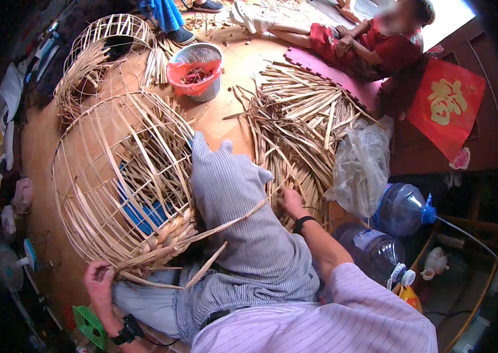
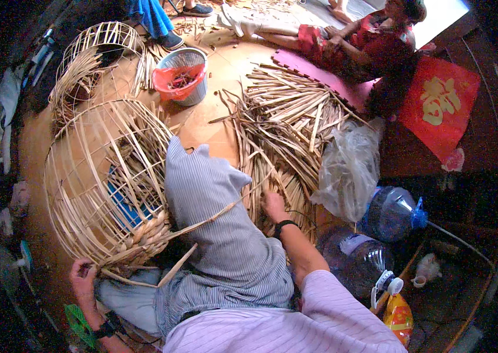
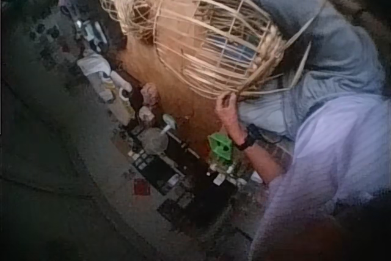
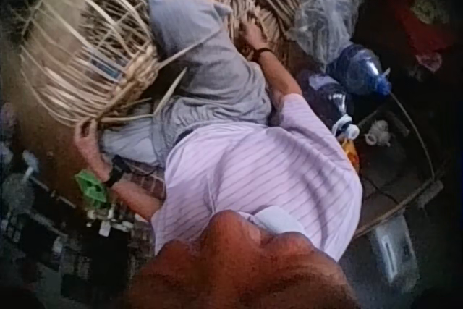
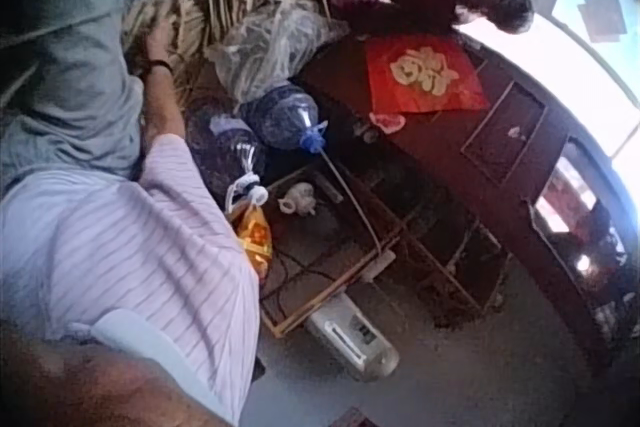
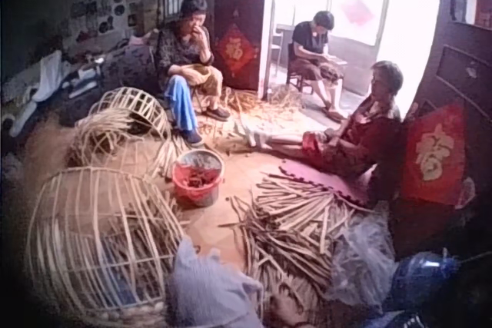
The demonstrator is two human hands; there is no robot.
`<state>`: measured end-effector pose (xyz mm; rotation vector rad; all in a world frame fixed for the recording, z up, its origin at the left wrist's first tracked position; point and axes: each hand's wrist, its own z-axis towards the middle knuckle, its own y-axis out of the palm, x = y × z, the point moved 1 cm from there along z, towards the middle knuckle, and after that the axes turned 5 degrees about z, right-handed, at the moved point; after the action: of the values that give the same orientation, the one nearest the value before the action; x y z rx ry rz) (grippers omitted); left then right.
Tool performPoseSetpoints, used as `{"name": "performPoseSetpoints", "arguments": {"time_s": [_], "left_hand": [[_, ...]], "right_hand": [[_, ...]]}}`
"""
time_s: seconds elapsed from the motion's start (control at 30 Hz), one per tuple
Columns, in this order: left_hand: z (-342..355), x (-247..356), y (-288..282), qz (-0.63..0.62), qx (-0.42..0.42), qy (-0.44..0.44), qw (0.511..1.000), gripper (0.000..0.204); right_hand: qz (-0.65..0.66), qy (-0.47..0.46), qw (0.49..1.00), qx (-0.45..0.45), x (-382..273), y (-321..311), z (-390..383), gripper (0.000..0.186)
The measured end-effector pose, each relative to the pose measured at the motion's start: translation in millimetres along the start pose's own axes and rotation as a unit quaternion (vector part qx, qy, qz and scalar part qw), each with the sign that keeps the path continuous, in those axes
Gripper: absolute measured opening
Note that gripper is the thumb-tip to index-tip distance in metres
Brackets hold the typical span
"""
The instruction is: Weaving a large basket or cage from bamboo strips.
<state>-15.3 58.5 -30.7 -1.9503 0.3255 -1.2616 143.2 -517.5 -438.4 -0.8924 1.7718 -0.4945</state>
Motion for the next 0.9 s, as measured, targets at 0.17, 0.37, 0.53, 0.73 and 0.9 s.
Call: {"name": "performPoseSetpoints", "arguments": {"time_s": [0.17,0.37,0.53,0.73,0.9], "left_hand": [[-9.1,2.2,1.1,0.008,0.019,-0.013,1.000,0.021],[-5.0,3.3,8.5,-0.014,0.017,-0.005,1.000,0.019],[-6.3,3.5,14.2,-0.030,0.019,0.007,0.999,0.021],[-7.1,-0.8,16.5,-0.020,0.010,0.021,1.000,0.021],[-10.2,19.3,20.2,-0.138,0.004,0.055,0.989,0.021]], "right_hand": [[0.240,0.001,0.961,0.139,-13.9,-40.2,0.4,0.022],[0.504,0.083,0.859,0.024,-28.9,-101.1,-1.2,0.021],[0.466,0.081,0.881,-0.019,-46.6,-138.8,-14.7,0.026],[0.598,-0.072,0.798,0.005,-109.7,-178.6,-47.0,0.047],[0.448,-0.093,0.886,0.072,-117.3,-222.4,-56.7,0.034]]}}
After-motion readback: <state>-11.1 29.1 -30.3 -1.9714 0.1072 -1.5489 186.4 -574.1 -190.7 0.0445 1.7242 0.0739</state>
